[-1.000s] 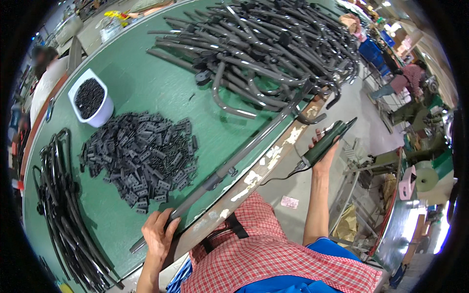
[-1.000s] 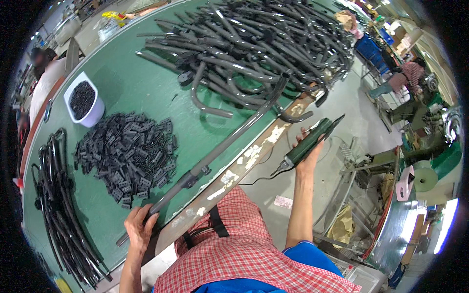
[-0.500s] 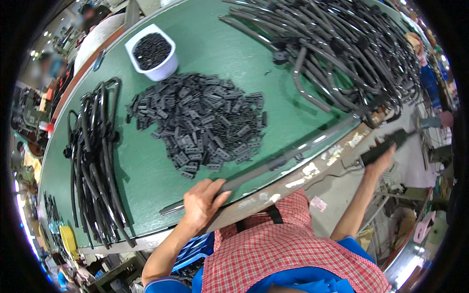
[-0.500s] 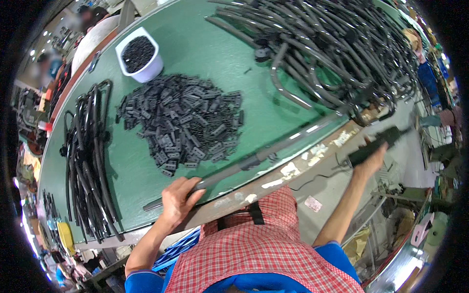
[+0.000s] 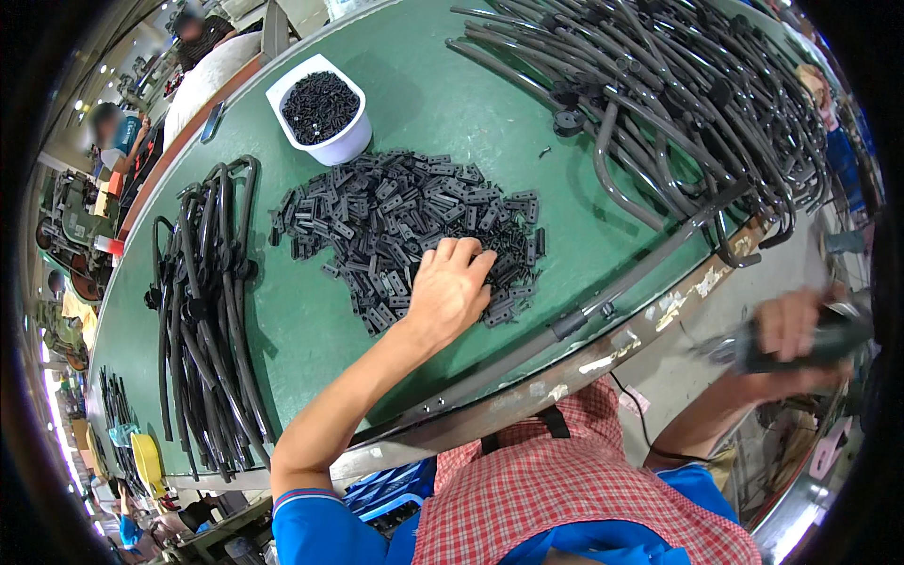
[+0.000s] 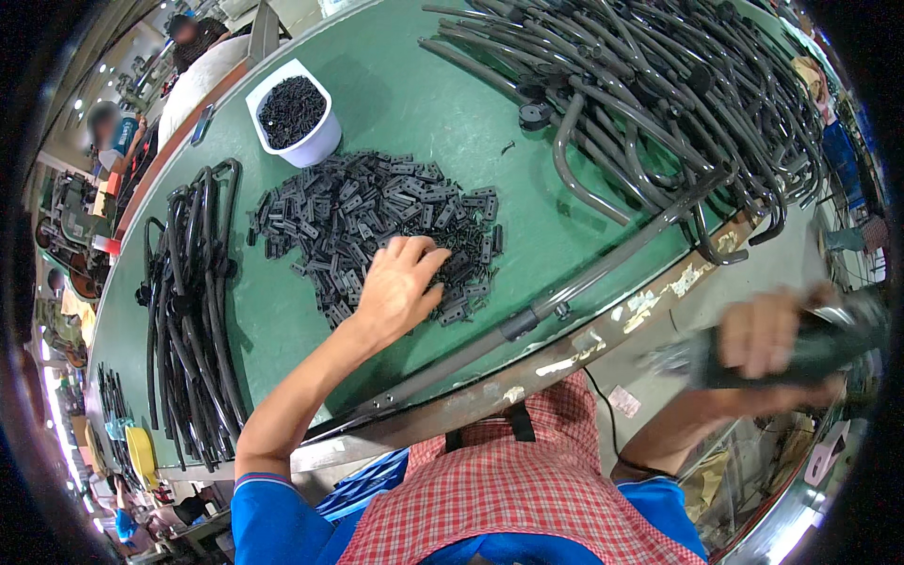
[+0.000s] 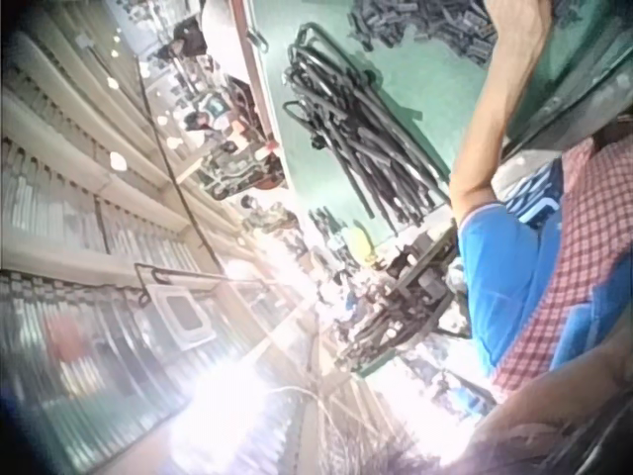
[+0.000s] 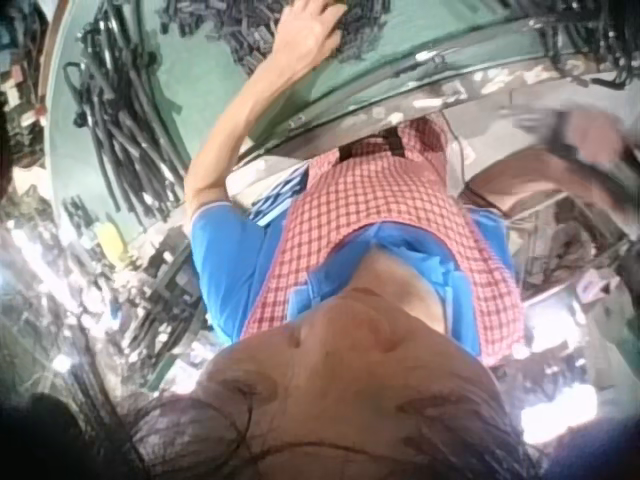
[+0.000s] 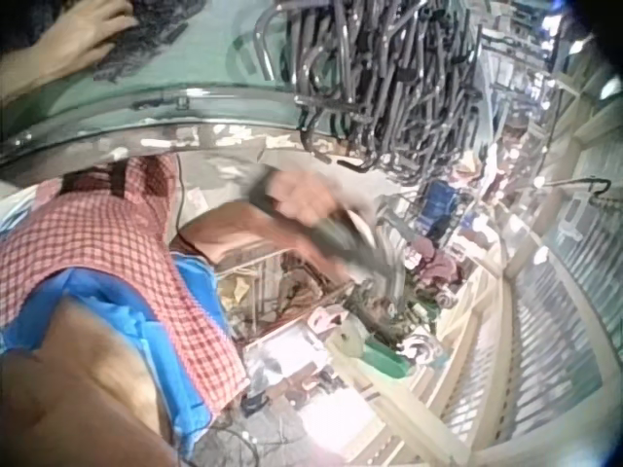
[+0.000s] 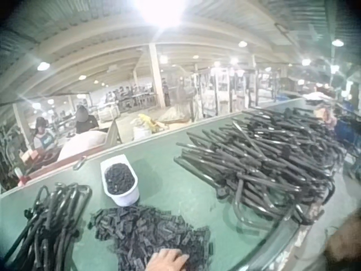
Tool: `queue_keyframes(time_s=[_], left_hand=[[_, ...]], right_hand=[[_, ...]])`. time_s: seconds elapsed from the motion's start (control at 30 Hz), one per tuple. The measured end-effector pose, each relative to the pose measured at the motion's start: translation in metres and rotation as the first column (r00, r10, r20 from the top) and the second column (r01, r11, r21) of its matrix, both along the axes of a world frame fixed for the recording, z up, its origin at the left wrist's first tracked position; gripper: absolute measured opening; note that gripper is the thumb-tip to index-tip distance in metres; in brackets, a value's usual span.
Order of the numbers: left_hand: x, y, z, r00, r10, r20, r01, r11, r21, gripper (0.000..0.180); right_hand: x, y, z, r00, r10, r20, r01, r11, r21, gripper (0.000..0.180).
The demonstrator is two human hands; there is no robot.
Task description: The person repeatedly picks small black plastic clips from a pile on a green workbench and uses a green handheld power tool to attach them to curved metal wiper blade frames. The person handles the frames and clips one at a time, placing completed units aside on the bench.
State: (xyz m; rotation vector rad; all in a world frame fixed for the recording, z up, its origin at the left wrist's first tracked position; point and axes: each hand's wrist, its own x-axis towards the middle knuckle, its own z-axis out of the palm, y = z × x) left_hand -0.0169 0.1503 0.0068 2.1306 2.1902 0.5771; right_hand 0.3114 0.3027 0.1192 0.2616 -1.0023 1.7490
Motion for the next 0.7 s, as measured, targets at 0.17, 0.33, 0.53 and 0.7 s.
queue_keyframes(time_s=[0.17, 0.33, 0.53, 0.7], left_hand=[[0.004, 0.011, -0.018, 0.997, 0.056, 0.057, -0.061, 0.994, 0.090, 0.014], [0.001, 0.008, -0.015, 0.903, 0.089, 0.420, -0.186, 0.963, 0.197, 0.011], [0.006, 0.017, 0.013, 0.870, 0.164, 0.465, -0.272, 0.946, 0.175, 0.012], [0.017, -0.031, 0.062, 0.323, 0.271, 0.907, -0.238, 0.951, -0.200, 0.007]], right_hand=[[-0.050, -0.036, -0.056, 0.999, -0.042, 0.025, 0.048, 0.830, -0.556, 0.083], [-0.077, -0.038, -0.067, 0.972, 0.192, 0.132, -0.085, 0.818, -0.569, 0.096], [-0.091, -0.048, -0.066, 0.948, 0.221, 0.227, -0.103, 0.893, -0.439, 0.091], [-0.104, -0.055, -0.027, 0.924, 0.304, 0.233, -0.207, 0.908, -0.364, 0.104]])
